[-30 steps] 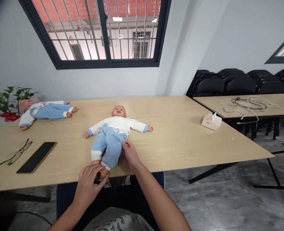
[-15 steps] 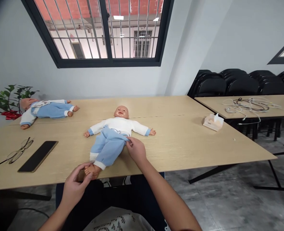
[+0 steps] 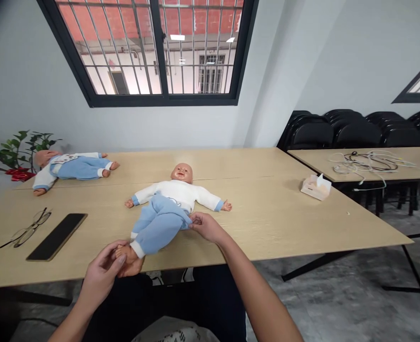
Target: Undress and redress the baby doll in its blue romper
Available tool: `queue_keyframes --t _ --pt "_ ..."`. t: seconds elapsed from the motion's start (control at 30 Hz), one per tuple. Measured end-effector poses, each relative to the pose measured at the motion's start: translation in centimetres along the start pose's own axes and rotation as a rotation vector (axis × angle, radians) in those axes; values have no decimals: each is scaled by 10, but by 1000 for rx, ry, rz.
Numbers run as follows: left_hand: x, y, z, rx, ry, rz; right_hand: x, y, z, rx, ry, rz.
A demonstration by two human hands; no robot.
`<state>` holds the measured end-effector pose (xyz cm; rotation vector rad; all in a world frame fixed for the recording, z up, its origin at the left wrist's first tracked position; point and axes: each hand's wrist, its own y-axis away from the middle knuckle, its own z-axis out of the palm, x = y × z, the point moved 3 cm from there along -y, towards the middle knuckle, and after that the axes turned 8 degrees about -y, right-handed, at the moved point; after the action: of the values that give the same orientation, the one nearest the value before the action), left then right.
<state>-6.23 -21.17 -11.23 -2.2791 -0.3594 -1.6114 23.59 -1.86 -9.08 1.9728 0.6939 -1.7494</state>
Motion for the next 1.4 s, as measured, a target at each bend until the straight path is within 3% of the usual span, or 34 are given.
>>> queue_keyframes --t 0.1,0.2,0.33,0.47,0.57,0.73,0.83,0.93,1.23,1.3,1.4 --pt "5 -1 -9 -42 -48 34 -9 -5 -3 42 453 31" --pt "17 1 -20 -49 -184 186 -16 -15 -3 191 735 96" --pt "28 5 -35 -73 -366 385 -22 -25 -8 341 809 152" --pt "25 8 -47 -52 -406 407 -27 -30 -22 469 849 216" --pt "27 12 -43 -83 -423 430 -28 -33 -24 495 841 232" --pt "52 24 -8 -210 -497 553 -25 -21 2 528 571 94" --pt "70 30 26 -370 -573 660 -22 -6 30 429 349 2" --pt "79 31 60 -440 -683 748 -19 4 44 346 314 -1" --pt "81 21 164 -591 -815 547 -32 -9 7 283 328 -1" --pt "92 21 168 -639 -706 536 -35 -10 0 262 373 2" --pt "111 7 143 -785 -360 577 -41 -10 -10 226 447 -1"
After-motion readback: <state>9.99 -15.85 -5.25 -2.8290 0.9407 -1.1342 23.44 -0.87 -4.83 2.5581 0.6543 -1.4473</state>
